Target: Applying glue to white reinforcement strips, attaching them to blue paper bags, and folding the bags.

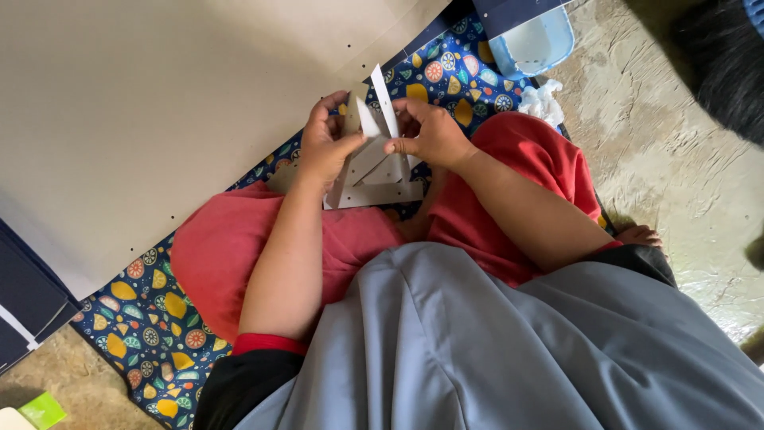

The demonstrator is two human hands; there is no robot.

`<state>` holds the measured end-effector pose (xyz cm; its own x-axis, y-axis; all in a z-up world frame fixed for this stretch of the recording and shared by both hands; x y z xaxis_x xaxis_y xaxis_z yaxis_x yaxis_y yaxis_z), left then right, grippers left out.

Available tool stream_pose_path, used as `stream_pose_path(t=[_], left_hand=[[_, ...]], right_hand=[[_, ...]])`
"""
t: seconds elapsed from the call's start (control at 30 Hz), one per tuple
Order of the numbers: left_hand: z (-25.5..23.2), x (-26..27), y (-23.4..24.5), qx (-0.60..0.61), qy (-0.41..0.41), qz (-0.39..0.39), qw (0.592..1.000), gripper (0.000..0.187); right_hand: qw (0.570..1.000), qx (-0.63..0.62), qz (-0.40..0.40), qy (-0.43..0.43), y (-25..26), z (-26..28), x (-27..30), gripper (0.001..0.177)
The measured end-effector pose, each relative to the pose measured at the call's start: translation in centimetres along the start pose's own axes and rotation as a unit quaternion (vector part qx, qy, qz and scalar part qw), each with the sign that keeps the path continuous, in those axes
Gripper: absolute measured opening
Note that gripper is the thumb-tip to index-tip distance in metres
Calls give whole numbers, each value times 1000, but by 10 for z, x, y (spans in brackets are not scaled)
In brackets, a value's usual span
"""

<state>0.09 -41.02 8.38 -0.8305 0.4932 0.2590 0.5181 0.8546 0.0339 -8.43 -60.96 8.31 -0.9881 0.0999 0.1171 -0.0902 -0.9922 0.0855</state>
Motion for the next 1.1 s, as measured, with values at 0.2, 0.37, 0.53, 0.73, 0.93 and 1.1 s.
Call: stream_pose_path(t=[0.2, 0.37, 0.53, 0.73, 0.93, 1.1], left_hand=[[10, 2, -20, 37, 37, 66, 996, 77], [11, -2, -13, 9, 21, 62, 998, 74], [32, -11, -3, -111, -6, 34, 993, 60], [31, -12, 8, -220, 37, -54, 973, 47], [15, -6, -1, -301, 37, 22, 953, 75], [21, -7, -1, -290, 0, 11, 957, 58]], right_hand=[[1000, 14, 10, 8, -9, 5, 3, 81], [1000, 23, 19, 1, -4, 0, 1, 72], [999, 35, 33, -16, -3, 5, 4, 60], [992, 87, 75, -59, -1, 3, 4, 55], [997, 25, 4, -73, 7, -5, -1, 54], [995, -35, -14, -91, 10, -9, -6, 53]])
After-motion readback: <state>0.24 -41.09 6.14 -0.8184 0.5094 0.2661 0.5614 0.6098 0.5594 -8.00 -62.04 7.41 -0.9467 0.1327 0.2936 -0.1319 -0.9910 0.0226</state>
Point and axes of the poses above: each hand's wrist, its own x-axis away from the middle knuckle, its own y-axis out of the back of the hand, z = x × y, the point moved 4 cm from there along -x, towards the middle knuckle, and after that the axes turned 13 degrees about -x, right-handed, at the moved point
